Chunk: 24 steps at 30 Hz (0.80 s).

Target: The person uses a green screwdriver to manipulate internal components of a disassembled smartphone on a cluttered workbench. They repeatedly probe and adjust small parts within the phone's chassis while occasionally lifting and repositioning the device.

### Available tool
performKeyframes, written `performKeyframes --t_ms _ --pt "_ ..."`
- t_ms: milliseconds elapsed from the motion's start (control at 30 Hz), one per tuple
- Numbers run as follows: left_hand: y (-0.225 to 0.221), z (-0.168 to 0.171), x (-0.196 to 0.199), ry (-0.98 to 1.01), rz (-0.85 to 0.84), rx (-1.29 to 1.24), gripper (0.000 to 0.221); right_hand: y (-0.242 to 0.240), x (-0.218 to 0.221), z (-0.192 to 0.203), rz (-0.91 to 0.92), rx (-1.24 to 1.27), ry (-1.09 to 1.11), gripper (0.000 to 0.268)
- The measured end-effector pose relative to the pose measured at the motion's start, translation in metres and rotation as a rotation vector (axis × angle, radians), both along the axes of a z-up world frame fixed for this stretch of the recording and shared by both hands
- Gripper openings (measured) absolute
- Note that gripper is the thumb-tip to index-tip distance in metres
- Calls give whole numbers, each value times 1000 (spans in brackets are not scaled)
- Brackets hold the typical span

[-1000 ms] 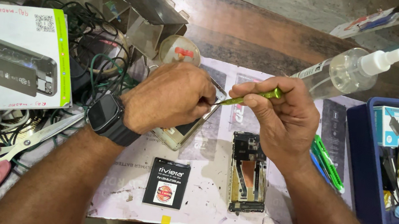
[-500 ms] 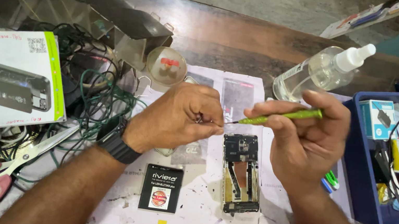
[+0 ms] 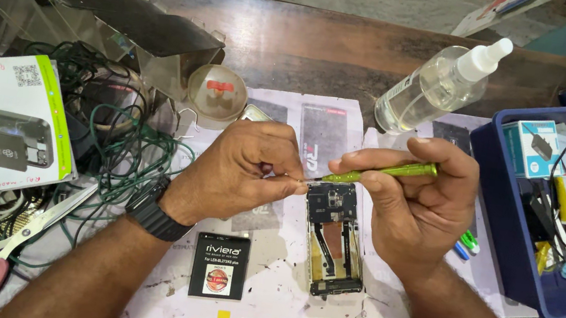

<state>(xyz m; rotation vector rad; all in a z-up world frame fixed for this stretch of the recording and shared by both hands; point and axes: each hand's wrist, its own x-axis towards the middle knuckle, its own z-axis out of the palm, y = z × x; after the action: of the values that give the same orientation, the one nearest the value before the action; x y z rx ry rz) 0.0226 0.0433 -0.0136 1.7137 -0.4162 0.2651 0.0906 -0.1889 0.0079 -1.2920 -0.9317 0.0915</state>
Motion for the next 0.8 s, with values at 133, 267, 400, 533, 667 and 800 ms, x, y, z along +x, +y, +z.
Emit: performKeyframes --t_ms 133,267,400,533,667,800 --pt "-1 -1 0 36 -17 -41 7 2 1 -1 1 -17 -12 39" --pt "0 -4 0 26 10 -8 9 1 2 -5 7 -9 15 39" --pt "-4 -8 -2 29 32 -25 10 -1 2 -12 -19 -28 -13 43" --pt "-7 3 -1 -26 107 5 13 7 5 -9 -71 -28 -97 46" --pt "-10 5 -4 12 162 43 16 7 3 -12 -71 -16 -109 45" --pt "-12 3 -5 -19 198 69 16 5 3 -18 -93 -22 -103 46"
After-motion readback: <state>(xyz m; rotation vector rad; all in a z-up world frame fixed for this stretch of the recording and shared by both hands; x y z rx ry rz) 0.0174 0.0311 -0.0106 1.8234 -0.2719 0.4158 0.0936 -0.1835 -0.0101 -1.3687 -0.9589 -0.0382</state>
